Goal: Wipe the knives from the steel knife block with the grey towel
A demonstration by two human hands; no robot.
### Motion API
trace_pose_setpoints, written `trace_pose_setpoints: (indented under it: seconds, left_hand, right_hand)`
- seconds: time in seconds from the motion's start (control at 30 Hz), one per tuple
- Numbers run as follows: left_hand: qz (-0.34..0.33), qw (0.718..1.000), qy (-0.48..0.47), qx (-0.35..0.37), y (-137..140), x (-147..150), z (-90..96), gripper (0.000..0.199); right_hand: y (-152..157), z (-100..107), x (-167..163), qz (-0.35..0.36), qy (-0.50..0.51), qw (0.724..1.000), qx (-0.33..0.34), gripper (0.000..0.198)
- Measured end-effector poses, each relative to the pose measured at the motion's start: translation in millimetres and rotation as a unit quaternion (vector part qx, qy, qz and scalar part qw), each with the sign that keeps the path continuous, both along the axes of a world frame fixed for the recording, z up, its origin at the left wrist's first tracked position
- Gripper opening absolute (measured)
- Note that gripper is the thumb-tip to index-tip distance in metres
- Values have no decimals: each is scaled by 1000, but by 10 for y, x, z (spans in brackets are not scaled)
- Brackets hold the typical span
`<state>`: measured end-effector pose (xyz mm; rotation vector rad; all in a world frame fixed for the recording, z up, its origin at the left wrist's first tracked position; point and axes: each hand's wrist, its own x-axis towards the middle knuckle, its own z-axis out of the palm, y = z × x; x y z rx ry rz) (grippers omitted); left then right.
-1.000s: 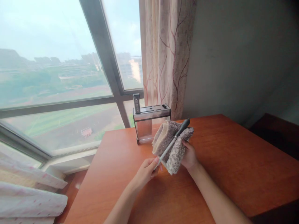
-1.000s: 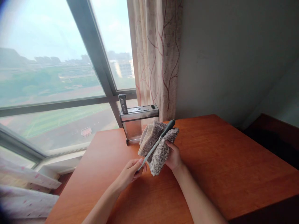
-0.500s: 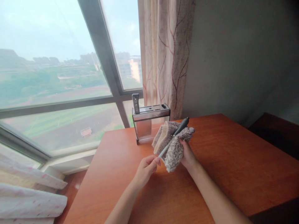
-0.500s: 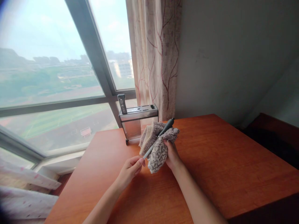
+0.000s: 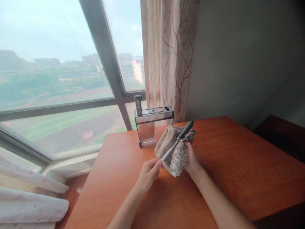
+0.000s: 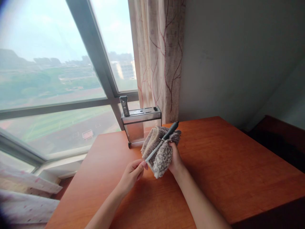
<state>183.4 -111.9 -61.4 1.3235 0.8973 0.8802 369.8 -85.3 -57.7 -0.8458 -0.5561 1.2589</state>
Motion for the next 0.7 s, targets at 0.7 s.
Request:
trace_pose_setpoints:
  seconds: [0.7]
  left_hand:
    - [-37, 991, -71, -109, -43, -22, 113, 44]
  right_hand:
    - [37, -84, 29, -193, -240, 951, 10, 26]
